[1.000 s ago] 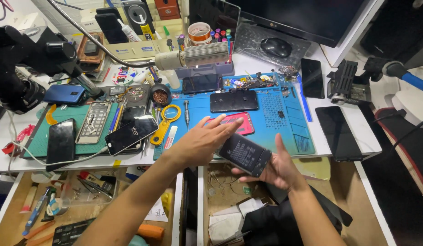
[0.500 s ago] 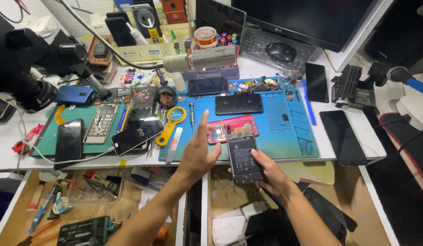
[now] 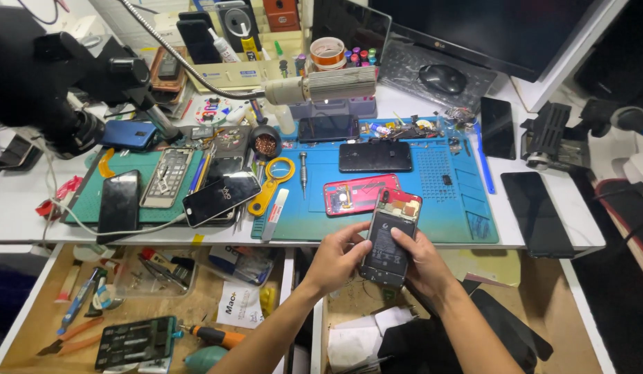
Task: Disassembling a mobile phone to remove the battery and screen assembly
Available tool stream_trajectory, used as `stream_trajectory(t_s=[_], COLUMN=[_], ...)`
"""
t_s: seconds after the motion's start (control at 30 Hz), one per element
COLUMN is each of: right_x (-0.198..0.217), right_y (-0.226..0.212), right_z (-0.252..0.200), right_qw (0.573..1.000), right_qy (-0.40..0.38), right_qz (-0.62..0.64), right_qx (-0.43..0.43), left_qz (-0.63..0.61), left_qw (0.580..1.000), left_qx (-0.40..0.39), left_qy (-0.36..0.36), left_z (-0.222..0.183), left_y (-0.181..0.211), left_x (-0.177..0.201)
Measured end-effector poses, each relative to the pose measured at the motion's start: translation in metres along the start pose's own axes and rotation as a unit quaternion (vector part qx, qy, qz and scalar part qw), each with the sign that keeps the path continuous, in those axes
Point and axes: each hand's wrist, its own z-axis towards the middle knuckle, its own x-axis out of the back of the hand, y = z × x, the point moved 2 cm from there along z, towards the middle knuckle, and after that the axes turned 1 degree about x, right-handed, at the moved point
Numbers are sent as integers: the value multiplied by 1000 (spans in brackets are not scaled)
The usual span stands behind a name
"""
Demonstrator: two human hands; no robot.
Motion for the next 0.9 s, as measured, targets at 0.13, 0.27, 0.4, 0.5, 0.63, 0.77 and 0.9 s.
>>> stream_trajectory(t_s=[0.13, 0.27, 0.4, 0.5, 0.63, 0.77, 0.9], right_x=[-18, -9, -3, 7, 0, 3, 12], right_y=[-7, -5, -2, 7, 6, 8, 12], right_z=[-11, -4, 2, 10, 8, 8, 14], right_qw=[999, 996, 995, 995, 994, 993, 991], right_qy=[31, 60, 77, 84, 85, 95, 93], right_qz=[-3, -29, -31, -23, -44, -58, -71], right_qx=[32, 53, 53, 49, 46, 48, 61], left_qz=[107, 443, 655, 660, 660, 610, 622], left_qw=[994, 891, 733, 726, 730, 780, 765], left_qx=[-15, -3, 128, 163, 146, 71, 81], left_qy=[3, 95, 131, 100, 99, 124, 149], left_z=[-8, 12, 23, 16, 31, 64, 115], left_y=[37, 26, 8, 27, 19, 22, 15], left_x=[29, 94, 144, 141, 134, 120, 112])
